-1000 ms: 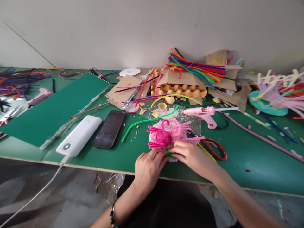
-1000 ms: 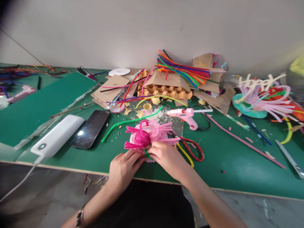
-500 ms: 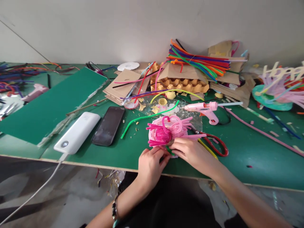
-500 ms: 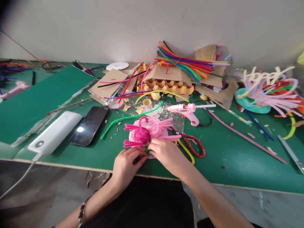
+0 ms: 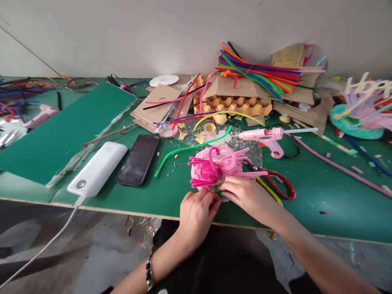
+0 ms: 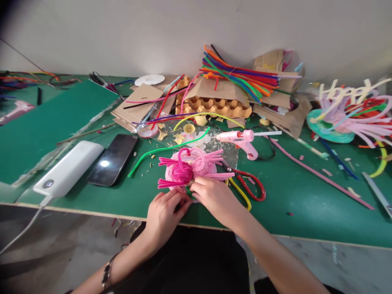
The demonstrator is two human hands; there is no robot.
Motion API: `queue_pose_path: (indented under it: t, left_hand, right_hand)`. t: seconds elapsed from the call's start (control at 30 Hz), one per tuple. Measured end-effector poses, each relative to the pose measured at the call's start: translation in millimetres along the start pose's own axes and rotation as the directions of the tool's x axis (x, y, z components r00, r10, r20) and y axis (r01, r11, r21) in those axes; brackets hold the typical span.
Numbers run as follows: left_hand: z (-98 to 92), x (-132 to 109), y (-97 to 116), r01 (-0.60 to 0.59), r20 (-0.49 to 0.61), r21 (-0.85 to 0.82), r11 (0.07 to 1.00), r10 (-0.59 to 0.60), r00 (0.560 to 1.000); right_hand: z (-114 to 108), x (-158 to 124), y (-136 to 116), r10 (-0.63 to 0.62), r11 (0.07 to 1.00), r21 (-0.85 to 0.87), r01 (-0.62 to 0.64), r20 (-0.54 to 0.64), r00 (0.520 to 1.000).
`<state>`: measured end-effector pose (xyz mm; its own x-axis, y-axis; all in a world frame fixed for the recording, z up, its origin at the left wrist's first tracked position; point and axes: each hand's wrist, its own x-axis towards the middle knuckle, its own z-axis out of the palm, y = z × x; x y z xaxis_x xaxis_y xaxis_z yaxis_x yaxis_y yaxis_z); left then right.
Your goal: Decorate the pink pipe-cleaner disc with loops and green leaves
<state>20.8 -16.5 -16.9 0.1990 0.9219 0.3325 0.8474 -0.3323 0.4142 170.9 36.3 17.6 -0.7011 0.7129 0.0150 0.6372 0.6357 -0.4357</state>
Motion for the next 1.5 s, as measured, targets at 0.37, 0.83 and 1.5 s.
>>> queue_pose_path:
  t: [0.37, 0.83, 1.5]
  left_hand:
    - [-1.1, -0.3, -3.7, 0.01, -0.056, 0.011, 1.0, -0.01, 0.998]
    - [-1.4, 0.4, -1.5, -0.017, -0.045, 0.102, 0.995, 0.021, 0.999]
    - [-0.2, -1.0, -2.7, -0.016, -0.015, 0.052, 0.998, 0.017, 1.0]
  right_hand:
    - [-8.5, 1.8, -5.5, 0.021, 0.999, -0.033, -0.017, 0.109, 0.994]
    - [-13.4, 8.9, -9.3, -0.007, 0.984, -0.176, 0.039, 0.181, 0.983]
    - [-9.7, -8.4, 8.1, -0.033, 0.996, 0.073, 0.052, -0.242, 0.97]
